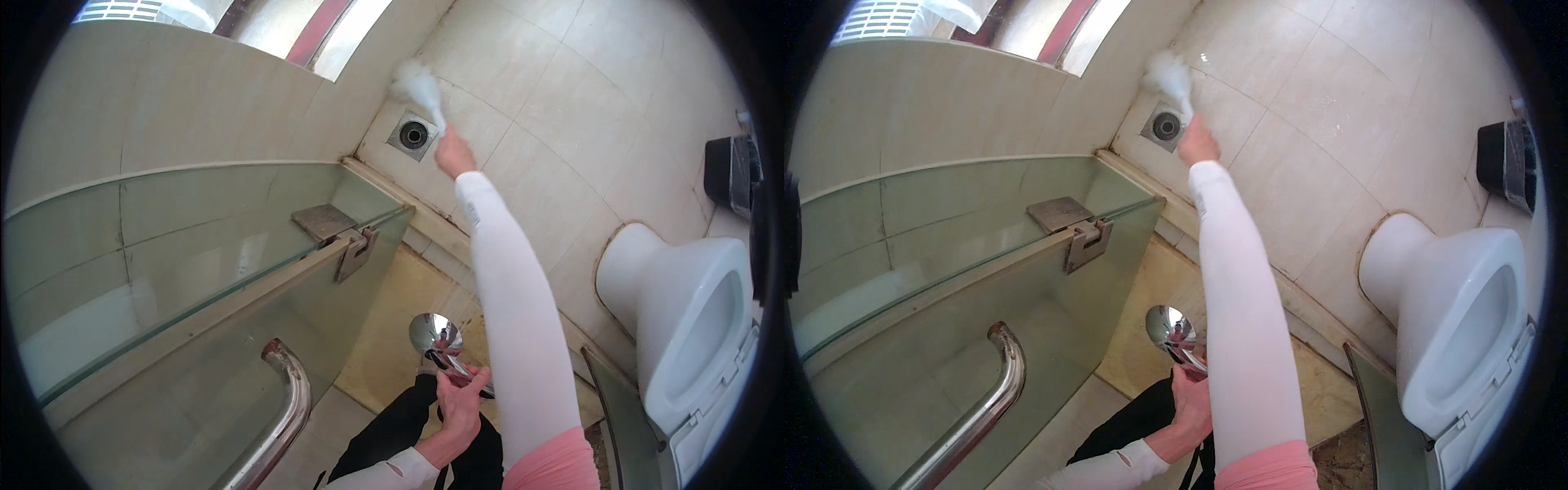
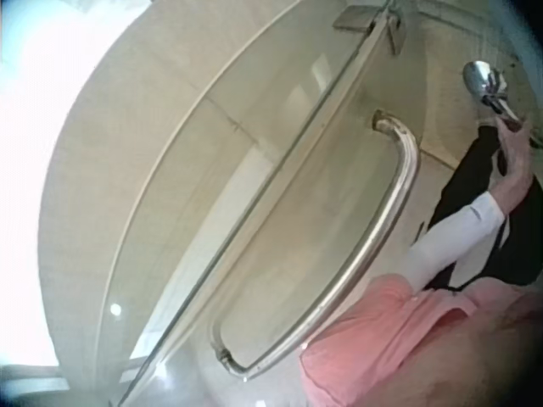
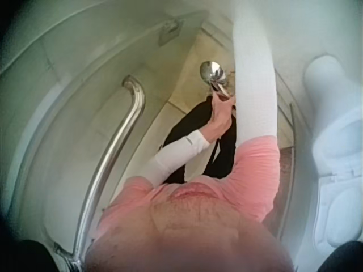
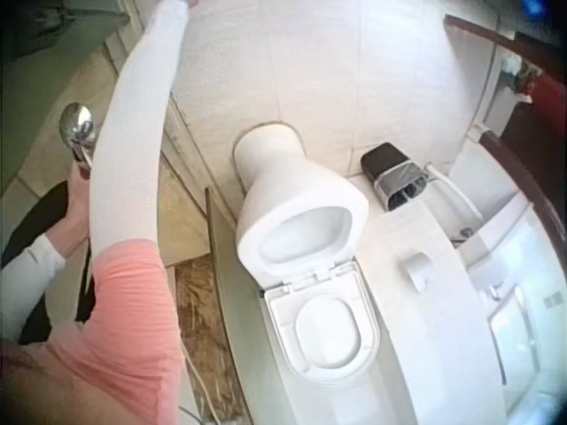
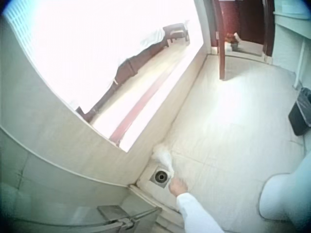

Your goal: The person scrubs the inside of a toilet bowl with a brush, rinses the toilet and the floor using a handheld showerhead, and scrubs the floor and wall tiles with the brush while spraying water.

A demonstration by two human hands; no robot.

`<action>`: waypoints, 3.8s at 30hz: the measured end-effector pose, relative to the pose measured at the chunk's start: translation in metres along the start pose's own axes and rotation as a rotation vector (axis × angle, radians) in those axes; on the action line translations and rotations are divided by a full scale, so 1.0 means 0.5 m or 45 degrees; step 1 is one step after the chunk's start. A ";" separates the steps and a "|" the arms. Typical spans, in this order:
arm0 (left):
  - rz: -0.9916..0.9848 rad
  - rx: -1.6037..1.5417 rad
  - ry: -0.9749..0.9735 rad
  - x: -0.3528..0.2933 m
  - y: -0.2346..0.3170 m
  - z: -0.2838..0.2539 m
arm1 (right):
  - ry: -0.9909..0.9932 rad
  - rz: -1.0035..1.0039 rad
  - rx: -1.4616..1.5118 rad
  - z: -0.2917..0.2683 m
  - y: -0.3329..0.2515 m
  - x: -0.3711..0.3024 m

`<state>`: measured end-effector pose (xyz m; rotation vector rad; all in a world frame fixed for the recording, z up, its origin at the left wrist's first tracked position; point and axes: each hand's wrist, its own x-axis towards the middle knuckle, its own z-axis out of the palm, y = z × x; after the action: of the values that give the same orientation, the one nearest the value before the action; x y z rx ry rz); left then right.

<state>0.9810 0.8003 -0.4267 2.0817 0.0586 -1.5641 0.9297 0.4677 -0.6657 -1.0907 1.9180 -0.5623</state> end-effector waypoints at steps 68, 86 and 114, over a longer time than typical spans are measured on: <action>0.066 -0.117 0.009 0.020 -0.019 -0.023 | 0.319 0.039 -0.164 -0.200 0.218 -0.034; -0.005 -0.111 -0.026 0.014 0.003 -0.040 | -0.401 -0.023 -0.307 -0.158 0.285 -0.452; 0.069 0.099 -0.156 0.033 -0.017 -0.046 | -0.068 0.002 -0.437 -0.097 0.268 -0.609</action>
<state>1.0039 0.8129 -0.4404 2.0232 -0.1029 -1.6814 0.9077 0.7961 -0.5984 -1.3030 2.0143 -0.2020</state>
